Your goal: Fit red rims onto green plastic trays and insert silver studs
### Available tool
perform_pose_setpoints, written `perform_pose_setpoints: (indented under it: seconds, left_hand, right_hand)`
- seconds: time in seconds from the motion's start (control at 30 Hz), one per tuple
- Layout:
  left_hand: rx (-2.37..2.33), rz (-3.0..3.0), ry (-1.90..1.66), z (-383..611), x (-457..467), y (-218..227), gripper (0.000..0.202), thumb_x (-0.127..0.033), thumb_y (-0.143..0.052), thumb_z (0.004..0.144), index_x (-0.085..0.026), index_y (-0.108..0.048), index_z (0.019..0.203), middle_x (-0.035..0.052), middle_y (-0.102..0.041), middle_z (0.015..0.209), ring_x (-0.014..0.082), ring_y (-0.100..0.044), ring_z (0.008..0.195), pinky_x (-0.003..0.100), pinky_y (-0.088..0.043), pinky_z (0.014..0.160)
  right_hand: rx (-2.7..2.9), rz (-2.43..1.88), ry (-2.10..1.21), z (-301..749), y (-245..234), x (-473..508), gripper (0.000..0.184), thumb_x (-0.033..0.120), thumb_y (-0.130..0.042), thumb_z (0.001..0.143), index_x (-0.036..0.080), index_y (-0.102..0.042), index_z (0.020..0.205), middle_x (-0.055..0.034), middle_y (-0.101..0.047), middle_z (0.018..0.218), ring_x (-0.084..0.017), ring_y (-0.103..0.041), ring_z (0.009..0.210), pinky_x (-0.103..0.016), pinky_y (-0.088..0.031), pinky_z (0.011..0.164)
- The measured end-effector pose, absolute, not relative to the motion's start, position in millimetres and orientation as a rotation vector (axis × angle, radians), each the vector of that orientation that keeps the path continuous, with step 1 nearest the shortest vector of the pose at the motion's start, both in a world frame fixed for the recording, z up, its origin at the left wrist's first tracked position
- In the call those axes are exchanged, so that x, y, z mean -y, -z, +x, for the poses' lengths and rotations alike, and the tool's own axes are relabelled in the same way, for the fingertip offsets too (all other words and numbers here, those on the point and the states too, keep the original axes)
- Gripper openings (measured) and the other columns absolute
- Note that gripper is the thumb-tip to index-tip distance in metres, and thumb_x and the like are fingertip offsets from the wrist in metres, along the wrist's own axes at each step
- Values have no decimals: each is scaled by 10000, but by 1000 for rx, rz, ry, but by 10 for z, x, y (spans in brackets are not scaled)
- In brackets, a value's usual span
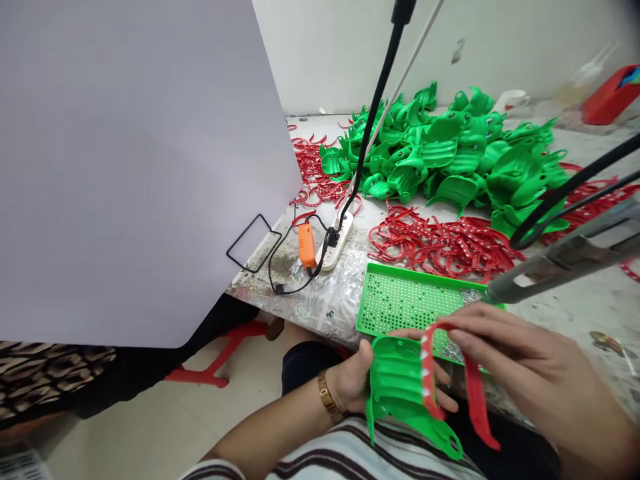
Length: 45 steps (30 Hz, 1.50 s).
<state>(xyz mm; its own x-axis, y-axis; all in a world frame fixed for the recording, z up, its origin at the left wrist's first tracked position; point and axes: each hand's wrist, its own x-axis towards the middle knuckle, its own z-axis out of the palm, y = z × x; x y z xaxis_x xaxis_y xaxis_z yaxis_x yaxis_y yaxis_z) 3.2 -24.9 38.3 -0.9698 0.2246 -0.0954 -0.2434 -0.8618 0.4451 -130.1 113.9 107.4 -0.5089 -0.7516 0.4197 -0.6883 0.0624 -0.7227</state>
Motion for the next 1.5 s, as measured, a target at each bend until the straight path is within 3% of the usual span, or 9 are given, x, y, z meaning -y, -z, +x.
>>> perform_pose_setpoints:
  seconds: [0.23,0.37,0.57,0.77,1.17,1.23,1.33,1.4,1.5]
  left_hand:
    - [-695,-141,-2850,-39,198,-430,925,-774,-591,621,-137,-526,1288,174,-592,1223,342,-482,1232,477,-290,1079]
    - [-696,-187,-2807,-40,178,-428,956,-796,-596,585,-120,-543,1259,175,-591,1223,343,-453,1257,470,-298,1080]
    - [-671,-208,-2844,-33,149,-392,907,-770,-605,610,-109,-562,1231,194,-600,1199,342,-459,1253,474,-304,1074]
    - [-708,-166,-2831,-40,173,-446,913,-788,-595,598,-118,-576,1219,184,-615,1179,342,-487,1224,477,-324,1055]
    - [-716,-102,-2847,21,198,-372,920,-770,-650,554,-129,-586,1211,167,-638,1134,331,-537,1163,445,-375,1012]
    - [-694,-100,-2827,36,201,-349,900,-703,-719,523,-121,-592,1197,171,-643,1124,341,-546,1147,449,-384,1000]
    - [-643,-187,-2829,36,211,-355,793,-421,-804,488,-97,-592,1180,177,-649,1105,353,-567,1115,449,-398,983]
    - [-596,-214,-2836,27,222,-373,735,-270,-748,492,-92,-581,1185,174,-653,1097,346,-582,1097,442,-409,970]
    - [-553,-152,-2890,9,246,-390,711,-199,-645,523,-109,-548,1222,163,-649,1106,332,-597,1083,443,-426,948]
  right_hand:
    - [-2180,-1518,1329,-1137,-963,-1067,154,213,-592,855,245,-677,980,-13,-672,932,-90,-649,820,-170,-546,711]
    - [-2232,-1527,1312,-1093,-900,-1056,222,195,-537,883,239,-668,1058,-45,-643,959,-96,-629,863,-187,-539,746]
    - [-2314,-1507,1370,-1010,-853,-1017,203,200,-539,884,218,-701,1003,-52,-593,856,-88,-597,771,-181,-501,645]
    - [-2297,-1494,1325,-987,-872,-1058,247,153,-550,874,240,-642,1086,-16,-602,932,-57,-601,841,-159,-510,712]
    - [-2326,-1655,1367,-970,-836,-1039,146,109,-549,872,190,-625,966,-10,-614,984,-32,-597,893,-127,-510,787]
    - [-2331,-1683,1373,-960,-833,-1029,142,110,-551,870,185,-624,966,-18,-612,977,-42,-598,887,-141,-513,775]
    - [-2331,-1690,1360,-911,-828,-1018,159,106,-545,868,184,-626,980,-28,-610,936,-62,-601,842,-171,-514,728]
    - [-2391,-1630,1387,-904,-819,-1032,141,109,-574,844,186,-638,945,-25,-604,874,-77,-592,777,-192,-498,661]
    - [-2733,-1240,1952,-1088,-785,-1096,135,115,-695,728,184,-628,823,-24,-588,847,-109,-573,749,-241,-451,632]
